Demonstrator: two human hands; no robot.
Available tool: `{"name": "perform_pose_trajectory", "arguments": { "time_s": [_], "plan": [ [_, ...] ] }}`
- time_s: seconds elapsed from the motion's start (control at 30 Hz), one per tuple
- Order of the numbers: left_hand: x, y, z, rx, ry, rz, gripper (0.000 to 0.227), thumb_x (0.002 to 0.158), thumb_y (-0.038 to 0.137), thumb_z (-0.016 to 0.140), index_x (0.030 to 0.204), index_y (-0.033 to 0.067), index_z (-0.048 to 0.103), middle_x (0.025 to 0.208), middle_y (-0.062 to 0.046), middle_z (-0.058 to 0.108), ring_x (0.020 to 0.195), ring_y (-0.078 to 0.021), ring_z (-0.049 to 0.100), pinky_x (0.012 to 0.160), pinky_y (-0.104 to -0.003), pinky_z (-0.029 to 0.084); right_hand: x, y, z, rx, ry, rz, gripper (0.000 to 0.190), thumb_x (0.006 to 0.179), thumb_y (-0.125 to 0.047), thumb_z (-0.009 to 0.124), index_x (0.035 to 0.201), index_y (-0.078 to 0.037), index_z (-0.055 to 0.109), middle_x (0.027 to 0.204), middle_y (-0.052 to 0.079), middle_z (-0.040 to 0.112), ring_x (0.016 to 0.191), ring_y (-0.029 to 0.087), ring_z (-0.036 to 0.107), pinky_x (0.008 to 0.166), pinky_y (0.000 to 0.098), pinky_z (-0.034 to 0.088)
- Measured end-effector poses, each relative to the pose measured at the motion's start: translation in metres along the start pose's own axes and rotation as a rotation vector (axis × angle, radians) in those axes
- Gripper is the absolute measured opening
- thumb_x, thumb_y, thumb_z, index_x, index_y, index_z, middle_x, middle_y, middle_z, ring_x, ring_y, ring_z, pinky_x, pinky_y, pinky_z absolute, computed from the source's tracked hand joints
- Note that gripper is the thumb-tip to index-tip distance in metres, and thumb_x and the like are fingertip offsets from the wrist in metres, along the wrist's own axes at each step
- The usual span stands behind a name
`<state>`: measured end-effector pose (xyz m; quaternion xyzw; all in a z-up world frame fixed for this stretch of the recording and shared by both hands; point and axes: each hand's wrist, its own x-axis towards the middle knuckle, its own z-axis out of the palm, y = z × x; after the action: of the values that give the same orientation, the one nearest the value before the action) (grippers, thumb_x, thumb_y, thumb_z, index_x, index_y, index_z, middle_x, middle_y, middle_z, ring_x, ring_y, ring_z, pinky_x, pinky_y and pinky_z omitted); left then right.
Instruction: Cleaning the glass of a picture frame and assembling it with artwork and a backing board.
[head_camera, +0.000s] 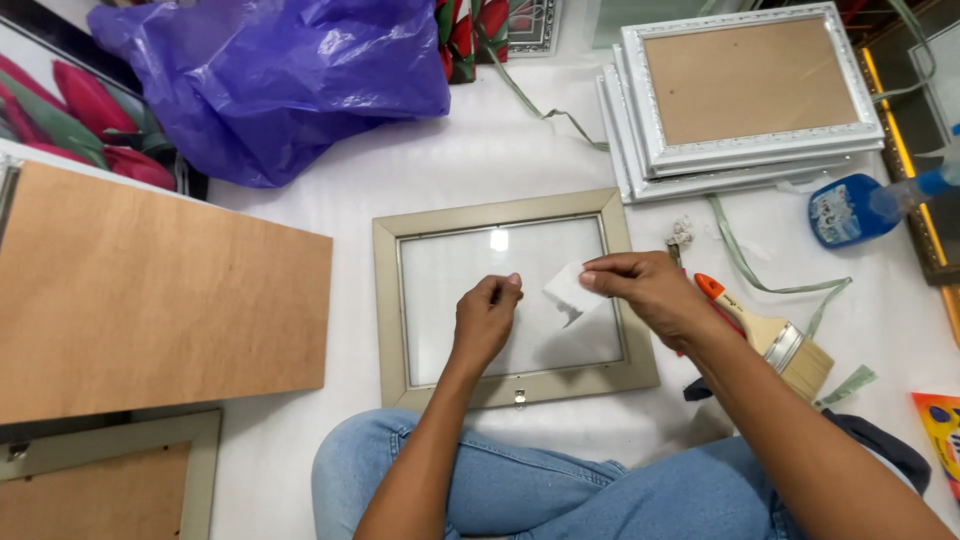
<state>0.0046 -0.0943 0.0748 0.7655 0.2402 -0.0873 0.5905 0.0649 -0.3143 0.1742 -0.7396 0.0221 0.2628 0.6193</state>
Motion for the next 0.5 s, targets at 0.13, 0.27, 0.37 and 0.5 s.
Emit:
{"name": "perform_pose_trajectory", "arguments": {
  "time_s": [0.13, 0.27, 0.37, 0.5],
  "plan": [
    [-0.002, 0.011, -0.004, -0.376, -0.320, -0.205, 0.093, 0.098, 0.076, 0.038, 0.095, -0.0091, 0.075, 0.084, -0.023, 0.076, 0.078, -0.0275, 0.077, 0.065, -0.031, 0.061, 0.006, 0.005, 0.022, -0.019, -0.043, -0.004, 0.026, 0.083, -0.012, 0.083, 0.105, 0.002, 0.081, 0.110, 0.020, 0.074, 0.092, 0.026, 0.063, 0.081, 0.0376, 0.053],
    [0.014, -0.017, 0.000, -0.578, -0.328, -0.230, 0.044, 0.090, 0.045, 0.076, 0.099, 0.0020, 0.074, 0.088, -0.013, 0.073, 0.083, -0.0229, 0.072, 0.080, -0.036, 0.060, 0.015, 0.032, 0.028, -0.338, -0.102, -0.033, 0.023, 0.081, -0.025, 0.087, 0.100, -0.012, 0.086, 0.112, 0.005, 0.061, 0.086, 0.016, 0.057, 0.073, 0.0279, 0.052],
    [0.017, -0.011, -0.002, -0.700, -0.250, -0.193, 0.023, 0.090, 0.023, 0.081, 0.096, 0.0042, 0.070, 0.083, -0.007, 0.070, 0.078, -0.0175, 0.069, 0.080, -0.033, 0.060, 0.022, 0.043, 0.026, -0.442, -0.095, -0.010, 0.022, 0.082, -0.025, 0.083, 0.100, -0.012, 0.085, 0.109, 0.006, 0.057, 0.092, 0.020, 0.058, 0.074, 0.0299, 0.052],
    [0.016, -0.005, -0.006, -0.712, -0.198, -0.161, 0.024, 0.092, 0.018, 0.079, 0.104, 0.0020, 0.067, 0.084, -0.009, 0.071, 0.079, -0.0193, 0.073, 0.081, -0.032, 0.063, 0.015, 0.034, 0.031, -0.216, -0.033, 0.077, 0.021, 0.087, -0.013, 0.074, 0.105, -0.006, 0.082, 0.088, 0.008, 0.069, 0.077, 0.015, 0.060, 0.064, 0.0267, 0.048]
  ]
}}
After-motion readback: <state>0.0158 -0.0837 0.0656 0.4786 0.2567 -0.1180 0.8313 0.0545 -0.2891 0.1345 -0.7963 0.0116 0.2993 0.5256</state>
